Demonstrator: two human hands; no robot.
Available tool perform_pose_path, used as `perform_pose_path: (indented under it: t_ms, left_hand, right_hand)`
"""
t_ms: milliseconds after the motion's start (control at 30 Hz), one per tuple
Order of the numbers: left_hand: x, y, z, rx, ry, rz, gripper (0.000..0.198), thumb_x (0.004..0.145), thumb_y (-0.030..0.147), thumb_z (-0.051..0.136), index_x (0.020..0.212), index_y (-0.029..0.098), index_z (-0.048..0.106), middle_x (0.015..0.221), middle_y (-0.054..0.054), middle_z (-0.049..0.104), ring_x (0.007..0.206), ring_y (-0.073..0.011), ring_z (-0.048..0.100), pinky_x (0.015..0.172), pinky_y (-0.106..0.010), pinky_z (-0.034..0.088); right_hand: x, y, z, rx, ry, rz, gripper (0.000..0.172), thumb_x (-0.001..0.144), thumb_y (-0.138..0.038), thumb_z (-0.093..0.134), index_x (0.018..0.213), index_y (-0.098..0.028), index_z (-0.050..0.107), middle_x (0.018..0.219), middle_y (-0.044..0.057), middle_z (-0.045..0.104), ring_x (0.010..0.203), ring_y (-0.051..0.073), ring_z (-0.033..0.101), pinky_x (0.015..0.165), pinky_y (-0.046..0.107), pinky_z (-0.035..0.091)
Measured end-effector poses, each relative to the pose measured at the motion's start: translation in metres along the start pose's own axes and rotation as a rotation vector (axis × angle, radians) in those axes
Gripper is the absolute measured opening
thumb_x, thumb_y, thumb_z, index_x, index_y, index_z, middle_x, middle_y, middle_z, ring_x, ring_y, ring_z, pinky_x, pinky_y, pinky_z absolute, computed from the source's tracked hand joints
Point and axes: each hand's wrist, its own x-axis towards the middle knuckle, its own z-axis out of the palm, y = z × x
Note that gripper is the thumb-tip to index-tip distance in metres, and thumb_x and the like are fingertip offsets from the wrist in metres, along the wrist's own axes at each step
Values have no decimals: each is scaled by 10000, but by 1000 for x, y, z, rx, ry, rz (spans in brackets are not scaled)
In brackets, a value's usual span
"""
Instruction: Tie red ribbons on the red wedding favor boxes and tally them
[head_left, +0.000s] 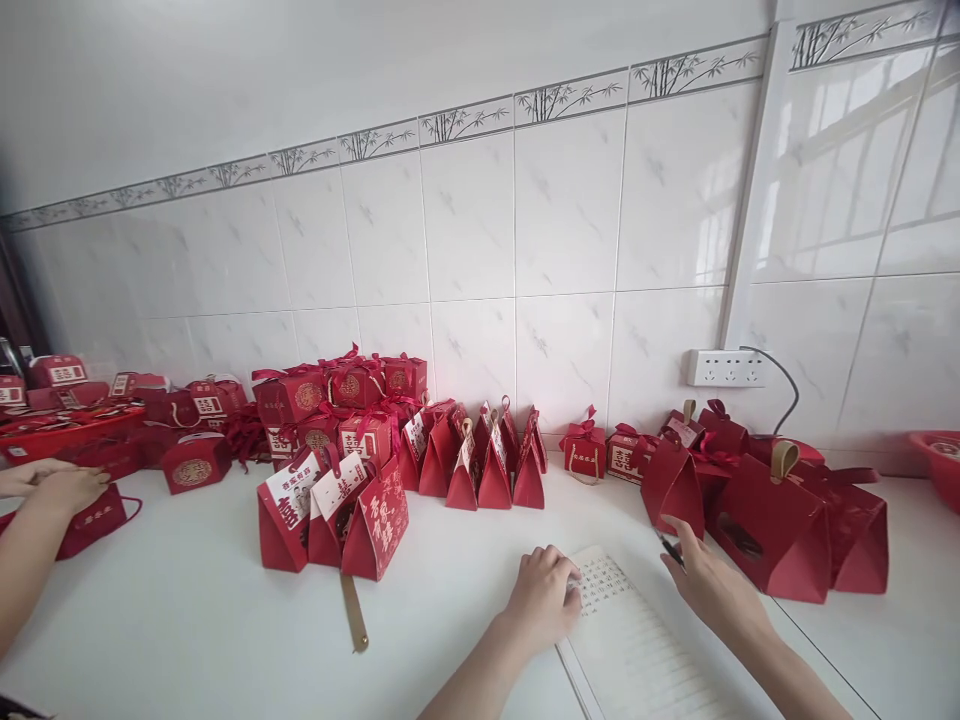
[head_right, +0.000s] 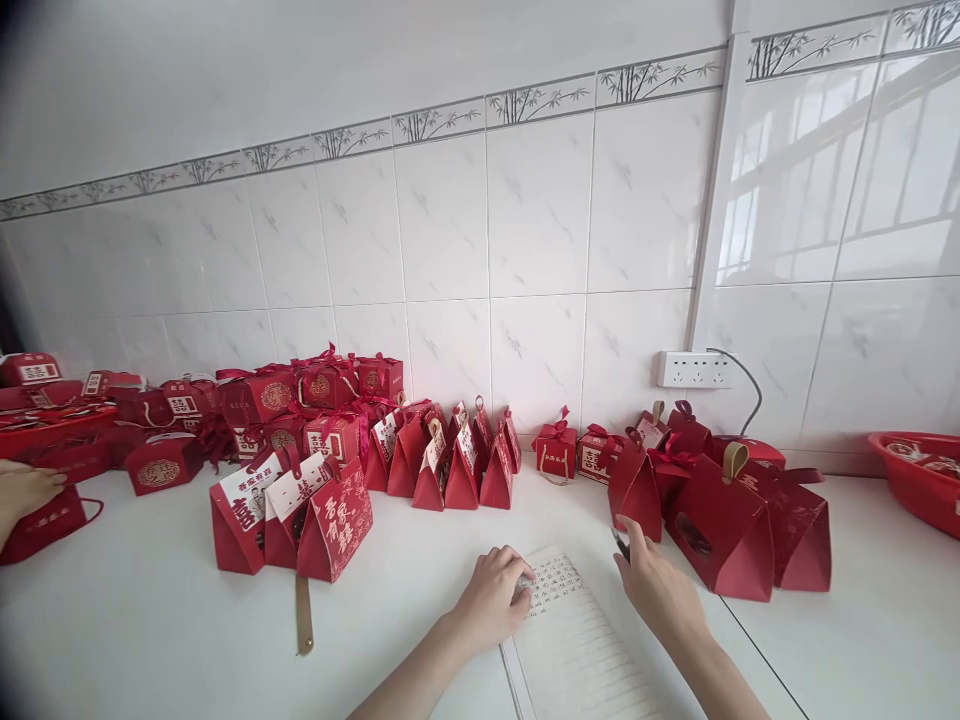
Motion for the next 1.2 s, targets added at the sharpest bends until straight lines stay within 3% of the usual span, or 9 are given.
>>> perform_pose_path:
  t_ms: [133, 233, 367, 467, 600, 700, 833, 1033, 1200]
  left_hand:
    - [2, -5, 4, -22, 45, 44, 225, 786, 170, 476, 981, 189, 586, 1032, -51, 587, 986, -194, 519, 893, -363, 423]
    - [5, -4, -9, 0, 204, 176, 218, 767, 102, 464, 931, 181, 584, 947, -52, 624, 912, -188, 556, 843, -354, 453]
    - [3, -3, -53, 21, 759, 288, 202, 771, 63, 436, 864, 191, 561, 914, -61, 592, 922, -196, 547, 847, -381, 438]
    - [-15, -15, -85, -10, 1168, 131, 190, 786, 104, 459, 942, 192, 523, 993, -80, 539, 984, -204, 518, 881, -397, 419]
    - [-44, -48, -111, 118, 1472, -207, 413, 715, 99, 518, 1112, 172, 430, 1235, -146, 419, 1211, -266, 369, 1009, -472, 281]
    - [-54, -71, -129, 118, 1516, -466, 530, 686, 194, 607, 1168, 162, 388, 1264, -167, 411, 1255, -302, 320, 1008, -499, 264]
    - [-51, -86, -145, 31, 1412, -680, 573, 621, 368, 696, 1113, 201, 454, 1254, -134, 468, 1216, -334, 370, 974, -563, 248]
    - [-48, -93, -152, -90, 1337, -627, 134, 731, 302, 557, 778, 179, 584, 893, -91, 654, 956, -279, 574, 891, -487, 373]
    - [-43, -74, -148, -162, 1269, -456, 192, 726, 353, 562, 739, 173, 628, 747, -65, 672, 756, -237, 618, 773, -400, 456]
  right_hand:
    - [-4, -4, -5, -160, -80, 29, 357, 869, -251, 299, 1161, -141, 472, 1084, 144, 592, 856, 284, 619, 594, 364, 467]
    - [-2, -3, -2, -133, -70, -3, 334, 881, -269, 314, 1091, -122, 528, 1106, 147, 580, 938, 277, 597, 672, 355, 477]
    - [0, 0, 2, -112, -24, -128, 291, 854, -229, 370, 972, -93, 598, 1020, 158, 615, 997, 286, 567, 787, 352, 456]
    - [-1, -2, -1, -126, 9, -156, 286, 863, -222, 363, 916, -102, 618, 958, 149, 624, 927, 282, 586, 741, 353, 467]
    - [-4, -9, -4, -129, 56, -218, 281, 871, -197, 349, 841, -120, 618, 856, 125, 623, 857, 271, 589, 702, 351, 467]
    - [-7, -16, -2, -63, 38, -289, 290, 874, -200, 341, 802, -133, 613, 843, 117, 618, 841, 261, 587, 697, 352, 468]
    - [-11, -23, 5, 41, 11, -390, 248, 850, -195, 376, 800, -146, 614, 850, 105, 620, 831, 247, 589, 713, 358, 474]
    - [-14, -25, 11, 80, 8, -485, 263, 853, -180, 370, 758, -156, 614, 815, 100, 620, 794, 239, 591, 682, 355, 483]
    - [-16, -27, 11, 101, 26, -502, 262, 865, -189, 376, 756, -162, 613, 816, 97, 617, 790, 237, 586, 672, 351, 480]
